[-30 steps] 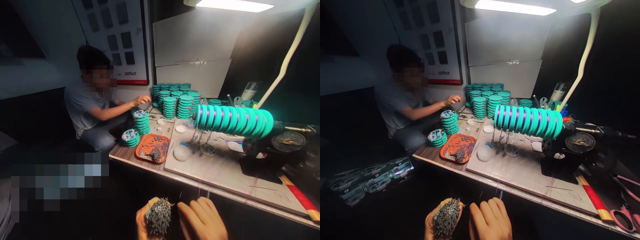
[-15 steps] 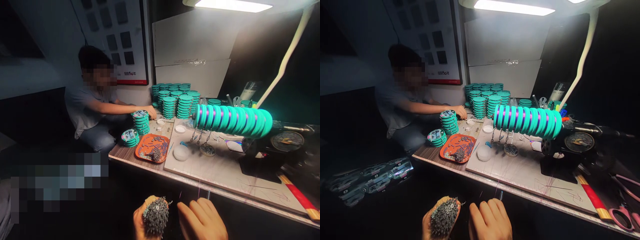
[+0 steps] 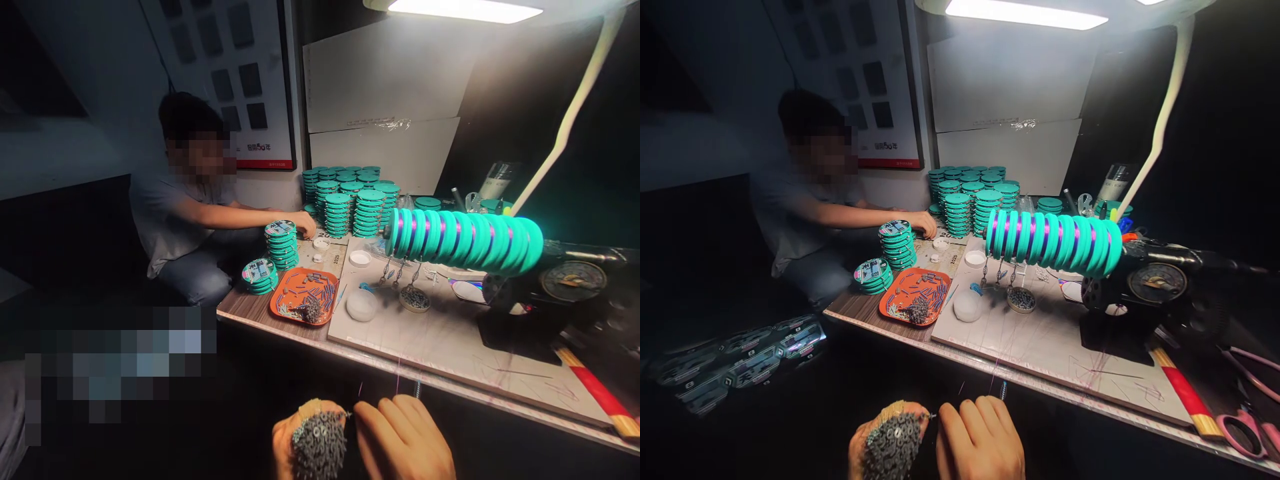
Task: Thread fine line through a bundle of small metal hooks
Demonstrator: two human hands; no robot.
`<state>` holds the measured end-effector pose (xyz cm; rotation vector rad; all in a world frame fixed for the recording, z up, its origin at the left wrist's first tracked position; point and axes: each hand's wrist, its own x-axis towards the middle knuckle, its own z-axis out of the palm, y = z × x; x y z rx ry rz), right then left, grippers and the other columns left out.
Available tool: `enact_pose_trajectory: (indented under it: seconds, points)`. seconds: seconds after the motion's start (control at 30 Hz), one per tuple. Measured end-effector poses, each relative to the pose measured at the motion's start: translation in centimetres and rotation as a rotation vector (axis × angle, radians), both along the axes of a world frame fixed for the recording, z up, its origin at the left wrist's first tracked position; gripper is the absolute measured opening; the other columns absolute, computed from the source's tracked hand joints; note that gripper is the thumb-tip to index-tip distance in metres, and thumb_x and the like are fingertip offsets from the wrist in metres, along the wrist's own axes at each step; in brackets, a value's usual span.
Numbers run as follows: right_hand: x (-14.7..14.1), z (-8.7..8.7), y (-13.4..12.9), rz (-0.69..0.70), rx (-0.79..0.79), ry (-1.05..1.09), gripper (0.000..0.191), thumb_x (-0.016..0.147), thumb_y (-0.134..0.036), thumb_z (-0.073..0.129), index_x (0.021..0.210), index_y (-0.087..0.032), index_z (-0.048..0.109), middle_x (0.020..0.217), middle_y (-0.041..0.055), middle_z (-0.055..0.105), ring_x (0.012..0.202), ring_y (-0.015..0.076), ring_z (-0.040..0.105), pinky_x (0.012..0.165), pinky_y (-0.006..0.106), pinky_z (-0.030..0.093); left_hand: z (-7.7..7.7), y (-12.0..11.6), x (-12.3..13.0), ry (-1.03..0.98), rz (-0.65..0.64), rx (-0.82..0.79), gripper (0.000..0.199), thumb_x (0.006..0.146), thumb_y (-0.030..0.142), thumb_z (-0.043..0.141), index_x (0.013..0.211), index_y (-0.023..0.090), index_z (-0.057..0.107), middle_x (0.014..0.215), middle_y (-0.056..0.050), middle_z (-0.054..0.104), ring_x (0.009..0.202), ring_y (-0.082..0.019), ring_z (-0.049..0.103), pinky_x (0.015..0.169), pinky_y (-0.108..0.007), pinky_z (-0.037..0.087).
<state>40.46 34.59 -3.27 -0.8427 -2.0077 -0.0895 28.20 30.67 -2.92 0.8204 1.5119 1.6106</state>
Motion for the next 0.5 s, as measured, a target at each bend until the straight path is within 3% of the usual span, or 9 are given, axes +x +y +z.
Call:
enact_pose_trajectory:
  seconds: [0.13, 0.23, 0.3, 0.37, 0.5]
  points:
    - [-0.2, 0.0, 0.3, 0.034, 0.000, 0.135, 0.014, 0.082, -0.014, 0.047, 0.091, -0.011, 0.057, 0.060, 0.0020, 0.054, 0.056, 0.0121, 0.041, 0.055, 0.025, 0.034, -1.0, 0.6, -0.5, -0.195, -0.159, 0.064, 0.022, 0.059, 0.037, 0.069, 0.051, 0.017, 0.068, 0.046, -0.002, 0.057, 0.045, -0.014, 0.048, 0.044, -0.023, 0.041]
    - [0.0, 0.2, 0.7, 0.114, 0.024, 0.100, 0.014, 0.084, -0.018, 0.047, 0.091, -0.011, 0.056, 0.056, -0.0004, 0.055, 0.050, 0.0100, 0.042, 0.056, 0.025, 0.035, -0.5, 0.6, -0.4, -0.265, -0.112, 0.064, 0.022, 0.056, 0.038, 0.072, 0.059, 0.016, 0.069, 0.053, -0.002, 0.062, 0.050, -0.014, 0.052, 0.048, -0.022, 0.044]
    - [0.1, 0.2, 0.9, 0.177, 0.060, 0.035, 0.008, 0.084, -0.015, 0.049, 0.083, -0.014, 0.056, 0.048, -0.0044, 0.050, 0.043, 0.0082, 0.037, 0.053, 0.025, 0.033, 0.3, 0.3, -0.3, -0.183, 0.025, 0.025, 0.026, 0.051, 0.032, 0.077, 0.072, 0.018, 0.070, 0.068, -0.002, 0.068, 0.064, -0.016, 0.060, 0.061, -0.021, 0.047]
    - [0.2, 0.2, 1.0, 0.186, 0.067, 0.029, 0.015, 0.084, -0.013, 0.046, 0.072, -0.016, 0.054, 0.043, -0.0056, 0.043, 0.041, 0.0085, 0.031, 0.049, 0.025, 0.030, 1.4, 0.0, -0.5, -0.068, 0.070, -0.001, 0.036, 0.051, 0.029, 0.077, 0.084, 0.019, 0.067, 0.079, -0.003, 0.070, 0.076, -0.019, 0.062, 0.071, -0.022, 0.047]
    - [0.7, 1.2, 1.4, 0.166, 0.063, 0.060, 0.021, 0.084, -0.011, 0.042, 0.067, -0.017, 0.051, 0.045, -0.0037, 0.042, 0.045, 0.0099, 0.033, 0.052, 0.025, 0.033, 4.3, 2.3, -2.9, 0.296, -0.067, 0.028, 0.015, 0.064, 0.028, 0.063, 0.075, 0.017, 0.059, 0.064, -0.001, 0.062, 0.061, -0.017, 0.058, 0.060, -0.025, 0.048]
